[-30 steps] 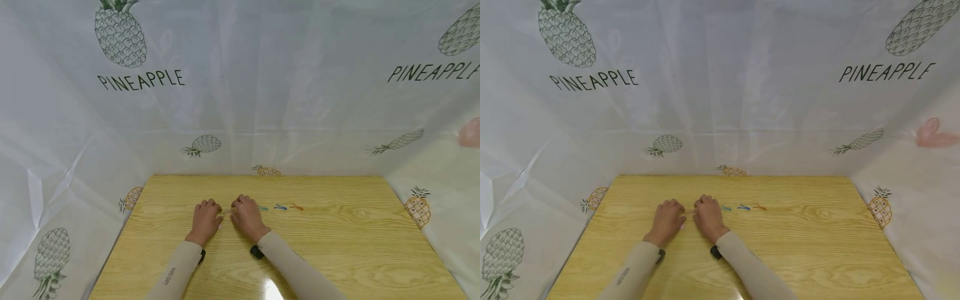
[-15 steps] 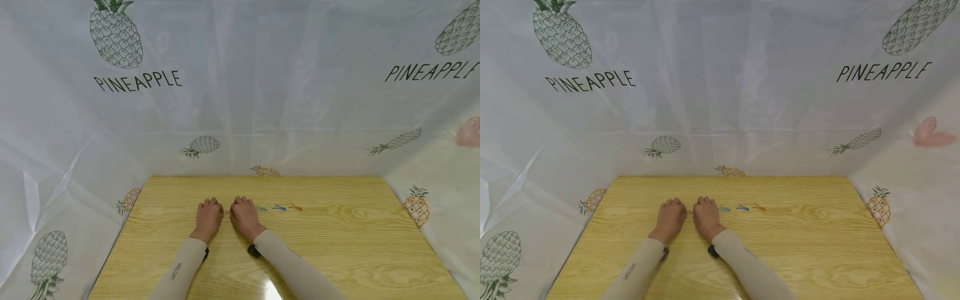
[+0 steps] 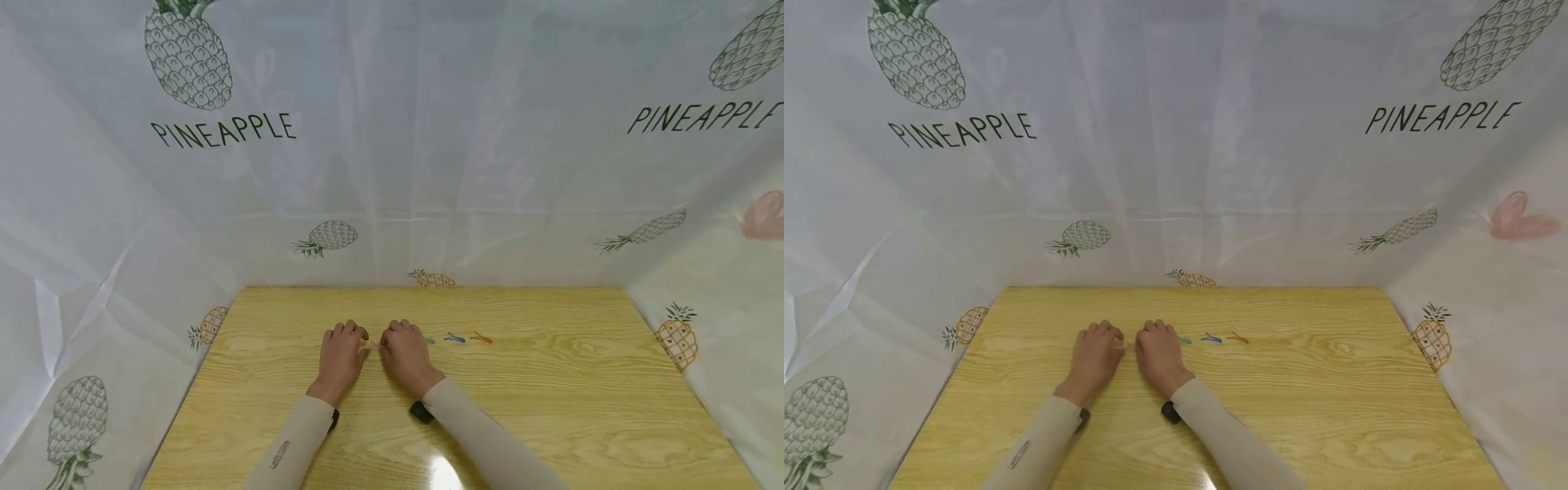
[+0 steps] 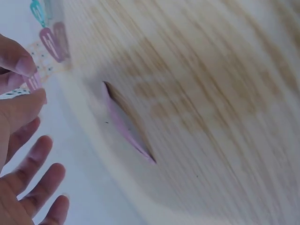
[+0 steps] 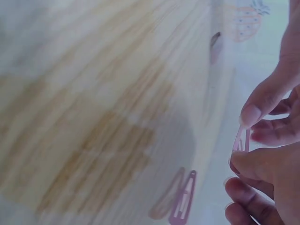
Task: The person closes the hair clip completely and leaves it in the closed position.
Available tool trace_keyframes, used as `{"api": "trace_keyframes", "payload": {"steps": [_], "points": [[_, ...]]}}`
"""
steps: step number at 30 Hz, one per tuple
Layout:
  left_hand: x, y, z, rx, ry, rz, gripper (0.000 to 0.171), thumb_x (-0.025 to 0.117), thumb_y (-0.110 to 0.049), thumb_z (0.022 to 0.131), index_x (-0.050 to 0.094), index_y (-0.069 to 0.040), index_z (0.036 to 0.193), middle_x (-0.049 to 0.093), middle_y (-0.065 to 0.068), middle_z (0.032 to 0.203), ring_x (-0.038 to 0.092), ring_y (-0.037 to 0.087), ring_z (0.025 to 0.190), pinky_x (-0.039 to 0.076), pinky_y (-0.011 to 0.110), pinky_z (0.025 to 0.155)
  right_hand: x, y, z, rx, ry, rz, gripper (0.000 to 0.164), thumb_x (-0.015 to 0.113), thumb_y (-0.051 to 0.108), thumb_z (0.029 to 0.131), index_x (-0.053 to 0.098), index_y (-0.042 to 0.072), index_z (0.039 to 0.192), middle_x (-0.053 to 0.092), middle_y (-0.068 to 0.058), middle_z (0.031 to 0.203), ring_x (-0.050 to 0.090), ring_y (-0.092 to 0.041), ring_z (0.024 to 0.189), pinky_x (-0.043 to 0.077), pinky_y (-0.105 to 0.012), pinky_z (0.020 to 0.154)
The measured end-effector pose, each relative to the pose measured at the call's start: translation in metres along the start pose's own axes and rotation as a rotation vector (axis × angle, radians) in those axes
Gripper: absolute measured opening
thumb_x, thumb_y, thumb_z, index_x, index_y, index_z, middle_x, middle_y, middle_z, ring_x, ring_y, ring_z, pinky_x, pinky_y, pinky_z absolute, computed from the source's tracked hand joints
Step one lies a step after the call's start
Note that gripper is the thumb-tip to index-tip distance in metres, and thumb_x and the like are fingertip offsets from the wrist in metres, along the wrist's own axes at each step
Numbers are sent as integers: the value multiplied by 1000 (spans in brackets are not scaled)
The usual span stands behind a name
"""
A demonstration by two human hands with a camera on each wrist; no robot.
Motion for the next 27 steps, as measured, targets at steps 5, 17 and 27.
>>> {"api": "trace_keyframes", "payload": {"steps": [5,17,27], "points": [[-10,-9,-4,38,-28,-13,19,87,-21,90,80,-14,106,65,3,107,58,25,99,50,47,91,-15,4,-8,-38,-35,12,7,85,18,92,80,15,88,67,2,92,61,-18,88,55,-37,83],[-26,-33,-23,92,-71,-43,11,88,-21,87,79,-17,88,65,0,104,58,22,95,51,44,86,-36,6,-33,-124,-106,43,11,88,19,88,78,18,86,69,4,91,62,-16,84,54,-35,76],[-32,-45,-29,131,-119,-60,13,88,-22,87,79,-16,93,65,0,107,59,22,99,51,43,88,-50,0,-46,-155,-121,129,7,85,16,90,78,16,88,70,6,88,61,-13,81,55,-36,77]]}}
Point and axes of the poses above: each hand's wrist, its own z-axis towards the middle knuckle, its own x-axis out of the palm, y = z × x, the point moved 10 cm from there along z, towards the middle knuckle
